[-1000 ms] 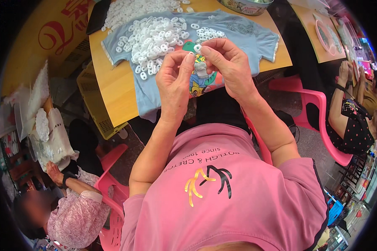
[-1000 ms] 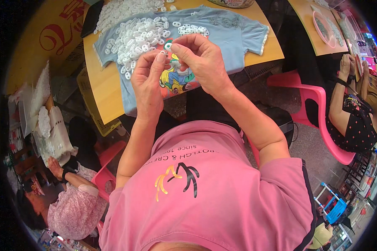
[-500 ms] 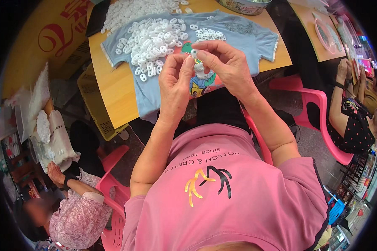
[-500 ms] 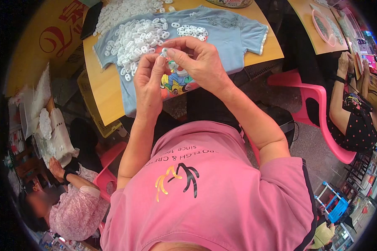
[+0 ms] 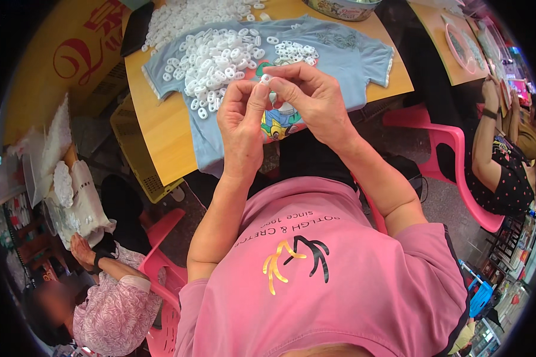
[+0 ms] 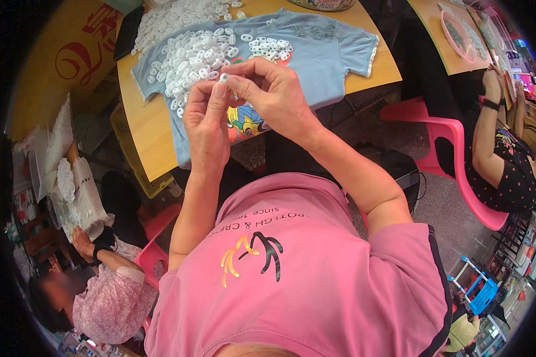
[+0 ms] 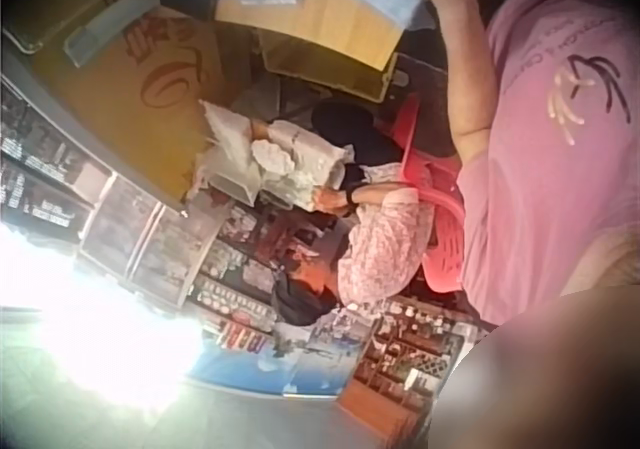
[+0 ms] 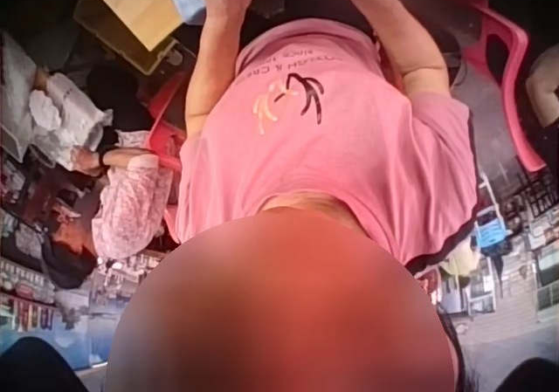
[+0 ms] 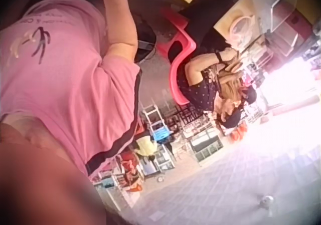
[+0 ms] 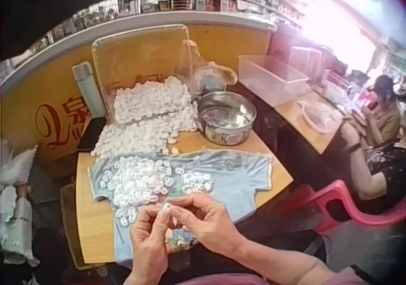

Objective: Attaching white plastic rings to colorful fabric garment accessories at a manual workstation.

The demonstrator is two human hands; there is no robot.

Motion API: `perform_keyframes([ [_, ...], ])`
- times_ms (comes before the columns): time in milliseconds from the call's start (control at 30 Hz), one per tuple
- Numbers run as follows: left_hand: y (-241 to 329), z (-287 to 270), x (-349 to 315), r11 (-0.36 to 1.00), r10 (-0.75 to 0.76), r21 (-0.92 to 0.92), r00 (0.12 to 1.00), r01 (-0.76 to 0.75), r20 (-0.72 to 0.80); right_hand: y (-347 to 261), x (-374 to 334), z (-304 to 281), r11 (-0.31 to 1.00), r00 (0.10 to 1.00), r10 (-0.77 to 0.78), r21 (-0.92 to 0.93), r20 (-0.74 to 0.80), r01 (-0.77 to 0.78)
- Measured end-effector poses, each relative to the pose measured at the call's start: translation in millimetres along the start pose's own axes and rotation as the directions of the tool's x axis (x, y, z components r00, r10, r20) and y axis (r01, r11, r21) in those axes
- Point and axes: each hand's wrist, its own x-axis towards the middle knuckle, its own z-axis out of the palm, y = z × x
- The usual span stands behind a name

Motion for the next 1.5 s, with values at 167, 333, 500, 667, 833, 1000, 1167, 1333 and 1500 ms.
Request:
perform_keyframes([
  [167,2,-6,0,0.999,-0.010,0.044,1.000,0.009,0.023,-3,1,-3,0.993,0.997,0.069,0.090,0.017,-0.070],
  [333,5,-9,-1,0.996,0.072,0.040,0.993,-0.076,0.095,-12,2,-7,0.952,0.983,0.161,0.248,0.092,-0.179],
  [500,-3,-11,2,0.965,0.206,0.111,0.947,-0.239,0.248,-20,-3,2,0.880,0.962,0.220,0.392,0.160,-0.267],
  [667,-2,-8,-6,0.988,0.131,-0.118,0.941,-0.099,0.312,-21,-10,7,0.855,0.954,0.220,0.430,0.203,-0.289],
  [833,-3,-6,-8,0.966,0.227,-0.184,0.930,-0.179,0.290,-20,-15,12,0.856,0.957,0.197,0.437,0.214,-0.274],
  [1000,-4,-10,-10,0.953,0.208,-0.273,0.937,-0.130,0.282,-18,-18,16,0.867,0.953,0.215,0.406,0.215,-0.288],
  [1167,11,-27,-10,0.979,0.177,-0.142,0.957,-0.147,0.228,-19,-16,25,0.835,0.932,0.272,0.423,0.241,-0.353],
  [1333,65,-91,3,0.919,0.360,0.237,0.915,-0.314,-0.184,2,-7,-12,0.985,0.979,0.115,0.111,0.170,-0.136],
  [1500,86,-197,11,0.769,0.448,0.628,0.801,-0.118,-0.398,15,12,-73,0.907,0.985,-0.073,-0.421,-0.157,0.000],
])
